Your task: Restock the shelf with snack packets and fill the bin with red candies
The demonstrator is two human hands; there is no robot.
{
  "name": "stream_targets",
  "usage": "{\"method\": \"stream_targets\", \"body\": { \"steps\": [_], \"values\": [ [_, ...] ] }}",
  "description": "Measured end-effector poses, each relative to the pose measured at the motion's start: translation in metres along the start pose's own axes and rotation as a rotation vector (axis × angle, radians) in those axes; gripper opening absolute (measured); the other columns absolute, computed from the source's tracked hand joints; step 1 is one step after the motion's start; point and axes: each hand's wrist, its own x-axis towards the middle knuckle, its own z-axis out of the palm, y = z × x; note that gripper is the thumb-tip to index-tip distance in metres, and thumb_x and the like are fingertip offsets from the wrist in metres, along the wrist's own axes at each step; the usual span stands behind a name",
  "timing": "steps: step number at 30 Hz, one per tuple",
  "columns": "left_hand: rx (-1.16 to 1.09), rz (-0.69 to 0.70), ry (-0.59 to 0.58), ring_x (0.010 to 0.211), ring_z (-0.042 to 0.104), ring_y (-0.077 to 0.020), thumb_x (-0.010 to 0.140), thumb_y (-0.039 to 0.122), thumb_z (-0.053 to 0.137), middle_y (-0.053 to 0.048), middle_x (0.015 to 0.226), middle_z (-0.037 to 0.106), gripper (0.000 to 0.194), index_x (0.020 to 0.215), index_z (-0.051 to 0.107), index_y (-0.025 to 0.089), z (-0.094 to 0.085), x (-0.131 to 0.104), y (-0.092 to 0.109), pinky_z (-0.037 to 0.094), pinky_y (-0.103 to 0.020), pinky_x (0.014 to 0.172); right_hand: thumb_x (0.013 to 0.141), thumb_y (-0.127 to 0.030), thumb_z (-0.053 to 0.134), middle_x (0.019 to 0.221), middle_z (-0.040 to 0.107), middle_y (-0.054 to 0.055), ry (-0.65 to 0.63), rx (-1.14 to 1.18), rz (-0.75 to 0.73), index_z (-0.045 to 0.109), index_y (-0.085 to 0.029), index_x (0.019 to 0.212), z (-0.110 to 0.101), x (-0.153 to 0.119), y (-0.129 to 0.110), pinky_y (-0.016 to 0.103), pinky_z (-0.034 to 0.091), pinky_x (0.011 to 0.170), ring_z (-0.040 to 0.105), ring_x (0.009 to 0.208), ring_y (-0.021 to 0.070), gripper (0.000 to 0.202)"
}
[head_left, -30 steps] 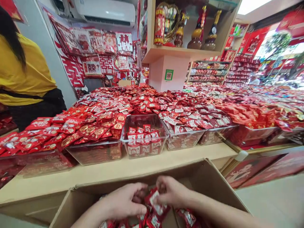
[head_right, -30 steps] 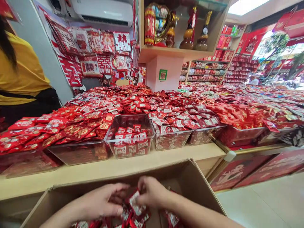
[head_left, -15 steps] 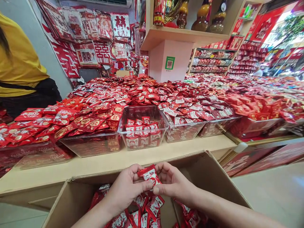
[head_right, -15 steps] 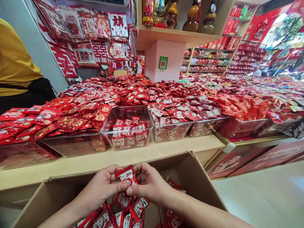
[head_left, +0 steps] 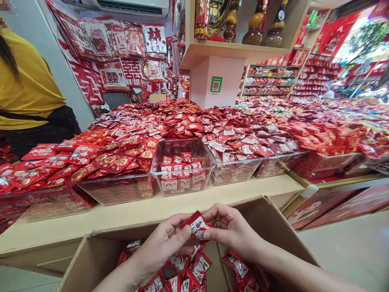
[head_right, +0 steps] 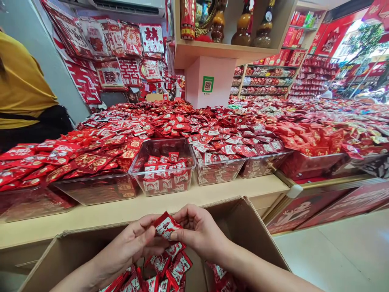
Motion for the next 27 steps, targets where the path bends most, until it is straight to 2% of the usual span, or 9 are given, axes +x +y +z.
{"method": "stream_targets", "body": {
  "steps": [4,7,9,11,14,16,18,21,27],
  "values": [
    [-0.111,-0.121,-0.063,0.075,0.062,-0.0183,0.075,0.049,0.046,-0.010,0.096,0.062,0.045,0.106,0.050,0.017,0.001,-0.003,0.004,0.045,-0.030,0.068,0.073,-0.013,0.053,0.076,0.061,0.004,-0.007,-0.624,-0.433,0.057,-0.018,0.084,-0.001,-0.003,0.000,0.029,0.042,0.065,0.052,0.071,0.0136,0.013],
    [-0.162,-0.067,0.005,0.080,0.060,-0.0157,0.070,0.031,0.061,-0.007,0.097,0.062,0.037,0.102,0.050,0.018,0.005,-0.004,0.004,0.045,-0.027,0.070,0.076,-0.007,0.045,0.083,0.061,0.005,-0.109,-0.826,-0.691,0.054,-0.020,0.095,-0.002,-0.005,0.004,0.030,0.041,0.072,0.050,0.078,0.0142,0.025],
    [-0.120,0.017,0.046,0.085,0.058,-0.0160,0.061,0.018,0.069,-0.006,0.099,0.062,0.043,0.101,0.051,0.018,0.007,-0.004,0.003,0.045,-0.026,0.073,0.076,-0.006,0.042,0.092,0.059,0.006,-0.119,-0.831,-0.726,0.051,-0.021,0.100,-0.002,-0.006,0.007,0.032,0.040,0.079,0.048,0.088,0.0153,0.030],
    [-0.073,0.106,0.062,0.089,0.057,-0.0178,0.059,0.015,0.070,-0.007,0.102,0.061,0.044,0.099,0.052,0.018,0.009,-0.004,0.002,0.044,-0.026,0.076,0.078,-0.009,0.040,0.103,0.054,0.008,0.001,-0.741,-0.653,0.050,-0.021,0.102,-0.001,-0.006,0.009,0.035,0.037,0.085,0.045,0.098,0.0171,0.028],
    [-0.022,0.197,0.082,0.090,0.057,-0.0188,0.063,0.015,0.067,-0.006,0.102,0.061,0.042,0.101,0.051,0.019,0.009,-0.004,0.001,0.045,-0.028,0.077,0.082,-0.021,0.040,0.102,0.052,0.008,0.176,-0.362,-0.342,0.046,-0.021,0.104,0.003,-0.006,0.009,0.034,0.040,0.082,0.049,0.094,0.0164,0.023],
    [-0.001,0.221,0.089,0.090,0.057,-0.0187,0.063,0.014,0.066,-0.006,0.100,0.062,0.040,0.101,0.051,0.019,0.008,-0.003,0.000,0.045,-0.029,0.078,0.081,-0.032,0.044,0.085,0.056,0.005,0.125,-0.081,-0.091,0.047,-0.019,0.101,0.007,-0.005,0.007,0.030,0.044,0.068,0.055,0.073,0.0139,0.024],
    [0.023,0.226,0.099,0.089,0.058,-0.0185,0.062,0.012,0.066,-0.006,0.096,0.064,0.036,0.096,0.054,0.018,0.006,-0.002,-0.001,0.045,-0.029,0.079,0.075,-0.039,0.053,0.068,0.056,0.001,0.055,0.068,0.061,0.052,-0.016,0.087,0.009,-0.003,0.005,0.026,0.043,0.057,0.051,0.057,0.0106,0.027],
    [0.027,0.220,0.095,0.085,0.059,-0.0183,0.063,0.016,0.067,-0.006,0.092,0.065,0.030,0.091,0.057,0.017,0.007,-0.002,-0.003,0.046,-0.029,0.076,0.067,-0.041,0.061,0.058,0.055,0.000,0.091,0.093,0.115,0.053,-0.013,0.066,0.010,-0.002,0.003,0.023,0.039,0.055,0.048,0.054,0.0088,0.029],
    [0.039,0.173,0.052,0.069,0.059,-0.0131,0.069,0.029,0.062,-0.003,0.079,0.068,0.024,0.090,0.061,0.017,0.005,-0.001,-0.006,0.046,-0.023,0.065,0.067,-0.040,0.061,0.054,0.054,0.000,0.082,0.098,0.145,0.050,-0.013,0.059,0.006,-0.002,0.003,0.023,0.037,0.055,0.046,0.052,0.0086,0.030]
  ]
}}
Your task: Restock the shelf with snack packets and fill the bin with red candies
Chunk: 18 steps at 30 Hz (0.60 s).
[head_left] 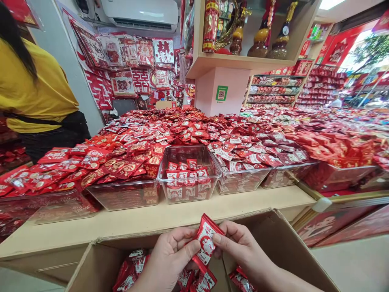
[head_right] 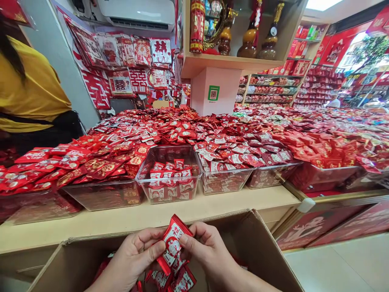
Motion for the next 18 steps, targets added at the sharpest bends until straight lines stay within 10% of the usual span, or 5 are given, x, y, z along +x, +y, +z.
{"method": "stream_targets", "body": {
  "steps": [6,18],
  "values": [
    [0.125,-0.047,0.035,0.063,0.056,-0.0098,0.062,0.029,0.068,-0.001,0.068,0.067,0.023,0.077,0.062,0.012,-0.002,0.003,-0.002,0.042,-0.019,0.059,0.063,-0.032,0.067,0.072,0.054,0.000,-0.079,0.068,-0.004,0.052,-0.015,0.081,-0.001,0.002,0.000,0.022,0.037,0.061,0.047,0.065,0.0088,0.029],
    [0.041,-0.001,0.119,0.063,0.057,-0.0133,0.067,0.034,0.062,0.001,0.067,0.063,0.053,0.110,0.036,0.019,-0.001,0.006,-0.003,0.041,-0.024,0.059,0.063,-0.038,0.064,0.052,0.046,-0.004,0.096,0.147,0.076,0.045,-0.014,0.060,0.000,0.008,0.012,0.019,0.028,0.048,0.036,0.047,0.0048,0.031]
  ]
}}
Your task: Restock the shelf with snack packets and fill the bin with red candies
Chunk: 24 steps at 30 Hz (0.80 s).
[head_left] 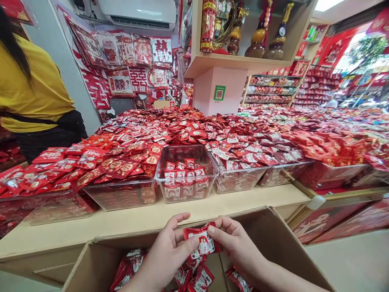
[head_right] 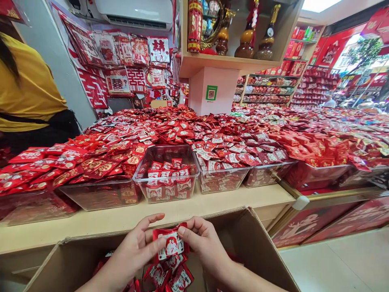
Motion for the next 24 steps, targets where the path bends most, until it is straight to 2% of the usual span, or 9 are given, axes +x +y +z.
{"method": "stream_targets", "body": {
  "steps": [3,6,9,12,14,16,18,21,24],
  "values": [
    [0.172,0.000,-0.055,0.060,0.055,-0.0117,0.069,0.027,0.060,0.002,0.066,0.062,0.054,0.114,0.030,0.019,-0.003,-0.001,-0.002,0.038,-0.021,0.055,0.062,-0.033,0.066,0.066,0.055,-0.001,-0.074,-0.114,-0.008,0.049,-0.015,0.073,0.001,-0.003,-0.005,0.020,0.035,0.053,0.046,0.056,0.0077,0.027],
    [0.361,0.033,-0.071,0.064,0.055,-0.0135,0.070,0.020,0.056,0.001,0.069,0.061,0.045,0.109,0.034,0.019,-0.005,-0.004,-0.002,0.038,-0.023,0.058,0.059,-0.025,0.067,0.082,0.058,0.002,-0.192,-0.481,-0.129,0.053,-0.017,0.087,0.002,-0.007,-0.011,0.023,0.038,0.061,0.050,0.071,0.0122,0.032],
    [0.454,0.082,-0.037,0.057,0.052,-0.0125,0.067,0.018,0.055,0.004,0.059,0.056,0.036,0.099,0.040,0.019,-0.002,-0.008,0.003,0.037,-0.023,0.054,0.060,-0.022,0.064,0.071,0.056,0.000,-0.223,-0.841,-0.194,0.056,-0.015,0.074,0.005,-0.012,-0.018,0.021,0.036,0.056,0.047,0.064,0.0110,0.017],
    [0.375,0.161,0.021,0.052,0.047,-0.0103,0.071,0.031,0.054,0.006,0.056,0.051,0.031,0.096,0.041,0.020,-0.001,-0.011,0.014,0.034,-0.022,0.051,0.060,-0.019,0.061,0.061,0.050,-0.003,-0.244,-0.943,-0.176,0.052,-0.015,0.069,0.011,-0.014,-0.036,0.019,0.033,0.048,0.042,0.055,0.0079,0.013],
    [0.279,0.184,0.057,0.054,0.050,-0.0116,0.075,0.043,0.046,0.004,0.060,0.053,0.033,0.099,0.040,0.021,-0.004,-0.010,0.021,0.035,-0.023,0.051,0.063,-0.017,0.059,0.064,0.050,-0.003,-0.240,-0.907,-0.269,0.050,-0.016,0.074,0.016,-0.006,-0.059,0.018,0.035,0.050,0.044,0.057,0.0079,0.014],
    [0.220,0.175,0.088,0.058,0.054,-0.0134,0.078,0.046,0.040,0.001,0.067,0.057,0.034,0.100,0.038,0.021,-0.010,-0.008,0.024,0.037,-0.024,0.053,0.067,-0.019,0.057,0.071,0.052,-0.002,-0.203,-0.799,-0.407,0.047,-0.018,0.087,0.022,0.014,-0.089,0.020,0.040,0.057,0.049,0.063,0.0087,0.022],
    [0.228,0.162,0.098,0.060,0.055,-0.0140,0.077,0.044,0.042,-0.001,0.070,0.059,0.033,0.100,0.039,0.020,-0.016,-0.004,0.023,0.038,-0.025,0.056,0.070,-0.023,0.055,0.070,0.053,-0.002,-0.164,-0.702,-0.446,0.040,-0.019,0.097,0.027,0.048,-0.117,0.021,0.042,0.057,0.052,0.061,0.0092,0.031],
    [0.261,0.158,0.043,0.061,0.055,-0.0139,0.075,0.040,0.047,-0.001,0.068,0.058,0.031,0.098,0.042,0.019,-0.022,0.002,0.012,0.040,-0.026,0.059,0.068,-0.021,0.058,0.064,0.053,-0.003,-0.040,-0.810,-0.332,0.041,-0.017,0.096,0.031,0.111,-0.141,0.021,0.043,0.051,0.053,0.056,0.0092,0.033],
    [0.326,0.195,-0.015,0.059,0.053,-0.0135,0.075,0.037,0.046,-0.001,0.067,0.056,0.028,0.096,0.045,0.017,-0.026,0.006,-0.001,0.040,-0.026,0.058,0.066,-0.018,0.061,0.062,0.052,-0.003,0.064,-1.117,-0.144,0.044,-0.016,0.098,0.034,0.162,-0.138,0.020,0.040,0.045,0.049,0.050,0.0084,0.037]
  ]
}}
